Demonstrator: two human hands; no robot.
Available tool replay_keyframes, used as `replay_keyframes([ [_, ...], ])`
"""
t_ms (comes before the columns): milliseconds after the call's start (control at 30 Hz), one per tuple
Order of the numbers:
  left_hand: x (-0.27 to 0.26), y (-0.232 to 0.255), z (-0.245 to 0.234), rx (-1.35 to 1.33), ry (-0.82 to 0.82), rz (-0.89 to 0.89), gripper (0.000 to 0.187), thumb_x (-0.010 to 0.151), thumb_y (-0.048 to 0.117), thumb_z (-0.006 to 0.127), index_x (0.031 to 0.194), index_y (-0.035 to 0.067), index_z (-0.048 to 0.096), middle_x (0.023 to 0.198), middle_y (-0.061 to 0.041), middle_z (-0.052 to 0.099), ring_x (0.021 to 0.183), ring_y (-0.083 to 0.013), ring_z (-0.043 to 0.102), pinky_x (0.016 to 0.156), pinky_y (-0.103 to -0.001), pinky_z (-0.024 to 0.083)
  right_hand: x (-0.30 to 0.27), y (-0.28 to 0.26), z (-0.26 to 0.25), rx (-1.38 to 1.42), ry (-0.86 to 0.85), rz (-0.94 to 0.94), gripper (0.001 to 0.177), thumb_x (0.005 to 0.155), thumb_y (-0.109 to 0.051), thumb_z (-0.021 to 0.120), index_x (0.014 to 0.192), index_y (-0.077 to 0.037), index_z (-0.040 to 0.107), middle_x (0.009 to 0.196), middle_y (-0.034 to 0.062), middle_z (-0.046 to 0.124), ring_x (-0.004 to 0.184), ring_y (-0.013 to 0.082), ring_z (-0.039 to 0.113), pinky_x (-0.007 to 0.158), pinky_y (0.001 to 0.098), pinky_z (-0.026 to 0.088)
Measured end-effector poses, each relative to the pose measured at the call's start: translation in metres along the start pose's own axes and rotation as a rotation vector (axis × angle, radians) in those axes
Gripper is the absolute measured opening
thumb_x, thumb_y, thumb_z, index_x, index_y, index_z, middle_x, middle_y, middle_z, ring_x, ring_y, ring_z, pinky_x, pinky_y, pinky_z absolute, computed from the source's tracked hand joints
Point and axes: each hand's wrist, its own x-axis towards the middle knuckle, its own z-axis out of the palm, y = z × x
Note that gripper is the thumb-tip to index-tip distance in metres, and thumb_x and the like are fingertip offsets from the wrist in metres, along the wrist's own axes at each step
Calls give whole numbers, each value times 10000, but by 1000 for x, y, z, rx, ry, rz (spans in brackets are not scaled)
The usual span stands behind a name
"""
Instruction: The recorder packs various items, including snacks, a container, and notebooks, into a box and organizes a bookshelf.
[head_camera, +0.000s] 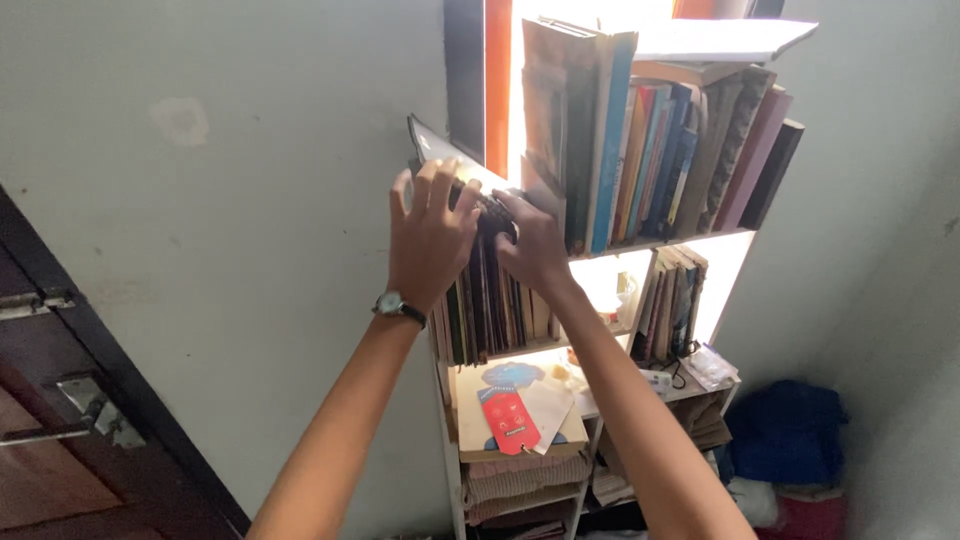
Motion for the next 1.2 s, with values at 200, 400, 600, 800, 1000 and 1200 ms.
replay_keyframes([
  [200, -9, 14, 12, -37, -29, 32, 310, 980, 283, 732, 1265, 170, 683, 1365, -79, 589, 1361, -246, 481, 1228, -582, 272, -28, -20, -34, 119, 24, 54, 559, 835, 31, 605, 1393, -5, 579, 1255, 237, 704, 1082, 318, 741, 943, 381, 586],
  [400, -13, 58, -4, -54, -46, 97, 352, 954, 290, 718, 1272, 143, 683, 1416, -104, 585, 1406, -269, 465, 1220, -593, 244, -63, -18, -80, -23, 193, -109, 384, 873, 2, 681, 1257, 4, 666, 1193, 227, 723, 1105, 386, 709, 951, 439, 563],
  [600, -4, 120, -7, -26, -46, 143, 339, 948, 262, 718, 1258, 128, 684, 1341, -110, 612, 1363, -266, 504, 1193, -579, 277, -87, 16, -125, -74, 251, -59, 106, 918, -39, 695, 1014, -12, 732, 1011, 170, 749, 920, 298, 749, 831, 402, 594],
  [800, -15, 200, 12, -67, -136, 80, 394, 891, 227, 748, 1265, 133, 668, 1244, -51, 646, 1243, -249, 561, 1125, -499, 355, -126, 83, -154, -52, 116, -31, 24, 904, -49, 702, 887, -38, 716, 816, 106, 720, 753, 199, 713, 680, 343, 581],
  [1000, -33, 273, 32, -100, -269, -81, 402, 868, 260, 752, 1236, 135, 649, 1137, -50, 641, 1162, -247, 577, 1069, -492, 378, -173, 119, -210, 33, -38, 66, 178, 927, -153, 766, 842, -13, 696, 791, 122, 708, 700, 212, 688, 677, 363, 541],
  [1200, -69, 334, 34, -29, -403, -275, 264, 929, 354, 693, 1097, 151, 699, 1054, -35, 669, 1095, -225, 588, 1027, -519, 384, -224, 170, -221, 113, -247, 155, 88, 946, -123, 675, 947, -49, 724, 885, 93, 743, 726, 180, 707, 701, 327, 589],
])
